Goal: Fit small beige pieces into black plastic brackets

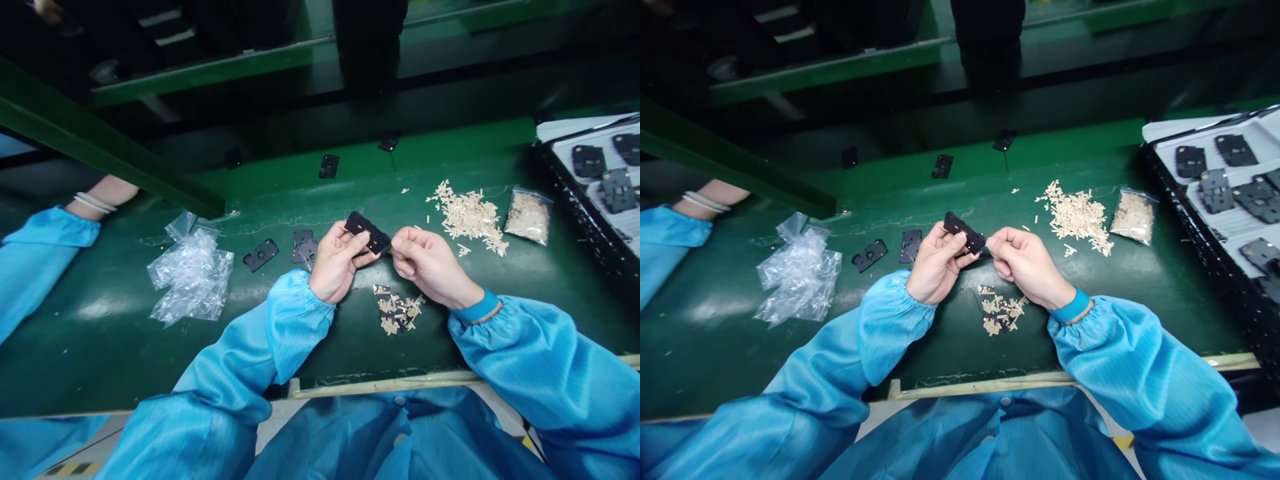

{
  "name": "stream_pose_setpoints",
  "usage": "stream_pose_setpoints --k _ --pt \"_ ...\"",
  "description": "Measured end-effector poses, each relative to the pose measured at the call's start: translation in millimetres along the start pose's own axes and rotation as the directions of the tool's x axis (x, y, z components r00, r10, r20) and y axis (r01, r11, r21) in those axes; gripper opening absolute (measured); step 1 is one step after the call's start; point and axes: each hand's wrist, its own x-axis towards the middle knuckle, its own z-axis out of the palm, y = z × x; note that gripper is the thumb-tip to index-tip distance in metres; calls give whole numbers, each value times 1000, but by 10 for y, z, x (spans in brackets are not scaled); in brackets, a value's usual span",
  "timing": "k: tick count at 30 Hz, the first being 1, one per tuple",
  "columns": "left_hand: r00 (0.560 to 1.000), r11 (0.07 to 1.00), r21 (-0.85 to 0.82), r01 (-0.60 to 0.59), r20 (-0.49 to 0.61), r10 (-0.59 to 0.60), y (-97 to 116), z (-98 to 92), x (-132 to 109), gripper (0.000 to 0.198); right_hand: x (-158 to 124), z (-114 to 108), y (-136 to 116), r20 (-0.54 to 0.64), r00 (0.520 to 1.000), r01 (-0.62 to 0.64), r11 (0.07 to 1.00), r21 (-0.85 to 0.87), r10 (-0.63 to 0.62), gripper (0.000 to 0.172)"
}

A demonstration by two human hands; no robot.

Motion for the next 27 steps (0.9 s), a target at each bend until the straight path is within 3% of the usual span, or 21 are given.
stream_pose_setpoints --k 7,11,14,18,23,27 --pt "1000 1000 -3 -7 3 7 -11 4 -11 49 -10 -5 29 39 999 15 1000 1 -15 30" --pt "1000 1000 -13 -3 14 4 13 -8 1 49 -12 -30 22 86 996 6 996 -84 1 26" --pt "1000 1000 -20 -12 20 12 27 -14 10 49 -11 -43 -6 60 998 -1 993 -114 8 25" --pt "1000 1000 -4 0 29 1 14 -1 -5 47 -15 -12 -34 -10 999 44 999 -11 -44 26" --pt "1000 1000 3 19 6 -19 -18 46 -53 46 -26 45 16 95 995 -22 990 136 10 30" --pt "999 997 -65 42 -28 -44 -28 81 -78 47 -38 58 68 126 992 -2 985 173 -20 30"
